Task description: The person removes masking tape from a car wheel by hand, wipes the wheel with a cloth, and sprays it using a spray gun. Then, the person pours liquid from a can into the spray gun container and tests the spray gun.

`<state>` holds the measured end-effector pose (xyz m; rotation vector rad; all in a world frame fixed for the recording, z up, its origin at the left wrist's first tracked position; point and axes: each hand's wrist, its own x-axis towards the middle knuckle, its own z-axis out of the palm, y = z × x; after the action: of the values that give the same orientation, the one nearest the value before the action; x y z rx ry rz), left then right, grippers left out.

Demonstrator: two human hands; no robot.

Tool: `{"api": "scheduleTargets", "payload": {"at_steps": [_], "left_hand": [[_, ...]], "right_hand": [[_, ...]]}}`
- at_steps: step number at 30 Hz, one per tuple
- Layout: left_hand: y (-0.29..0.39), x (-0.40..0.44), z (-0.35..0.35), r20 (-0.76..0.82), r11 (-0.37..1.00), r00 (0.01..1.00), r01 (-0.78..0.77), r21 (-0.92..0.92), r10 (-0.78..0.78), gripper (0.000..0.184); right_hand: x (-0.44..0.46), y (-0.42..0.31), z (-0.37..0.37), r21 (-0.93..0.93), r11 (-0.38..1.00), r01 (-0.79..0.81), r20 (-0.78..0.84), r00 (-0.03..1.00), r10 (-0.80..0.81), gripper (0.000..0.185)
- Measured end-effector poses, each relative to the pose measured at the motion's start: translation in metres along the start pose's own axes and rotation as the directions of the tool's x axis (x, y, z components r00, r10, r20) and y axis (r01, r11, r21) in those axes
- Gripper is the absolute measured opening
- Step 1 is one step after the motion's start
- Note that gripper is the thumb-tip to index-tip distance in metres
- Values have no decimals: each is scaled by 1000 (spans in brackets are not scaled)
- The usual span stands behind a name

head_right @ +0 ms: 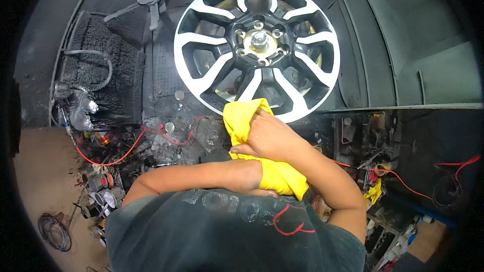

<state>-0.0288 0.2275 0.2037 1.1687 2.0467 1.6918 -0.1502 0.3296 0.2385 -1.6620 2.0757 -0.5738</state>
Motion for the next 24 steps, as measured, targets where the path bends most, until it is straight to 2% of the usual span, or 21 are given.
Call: {"api": "scheduleTargets", "payload": {"at_steps": [1,2,3,4,6,7,9,11,13,17,19,21,23,24], "left_hand": [[0,0,-5,-4,1000,1000,-4,-13,4,32],[0,2,-11,63,999,998,13,-33,-11,31],[1,4,-17,126,998,992,31,-49,-24,31],[1,8,-22,115,998,993,31,-55,-24,31],[0,15,-29,260,988,953,140,73,-154,29],[-5,16,-27,252,987,955,141,77,-156,29],[-13,18,-26,-29,1000,1000,-8,-12,8,29],[-10,21,-32,-70,1000,997,-19,0,19,29],[-4,24,-38,-58,989,990,135,59,-132,29],[-11,33,-30,-202,983,968,167,75,-149,27],[-13,38,-28,-272,992,958,112,52,-94,27],[-16,40,-24,-315,991,945,115,65,-89,29],[-17,41,-22,-351,990,933,117,76,-83,30],[-16,42,-22,-342,991,933,132,26,-115,30]], "right_hand": [[-4,0,-4,13,1000,-1,39,999,0,60],[-8,0,-11,-1,997,-83,157,984,82,60],[-7,2,-13,-2,997,-83,170,982,82,60],[-7,4,-14,-23,996,-85,141,986,87,60],[0,7,-16,-76,994,-83,102,991,90,63],[5,12,-18,-80,994,-75,105,991,83,63],[11,23,-19,-130,991,-41,76,996,51,64],[12,32,-22,-120,993,-22,41,999,27,64],[12,42,-28,-168,985,-46,42,998,53,64],[14,61,-34,-243,969,-39,35,998,49,66],[14,70,-34,-237,971,7,22,1000,-1,65],[16,75,-38,-230,971,-62,11,998,67,64],[22,77,-46,-185,982,-43,11,999,46,61],[24,76,-51,-199,975,-96,59,992,110,52]]}}
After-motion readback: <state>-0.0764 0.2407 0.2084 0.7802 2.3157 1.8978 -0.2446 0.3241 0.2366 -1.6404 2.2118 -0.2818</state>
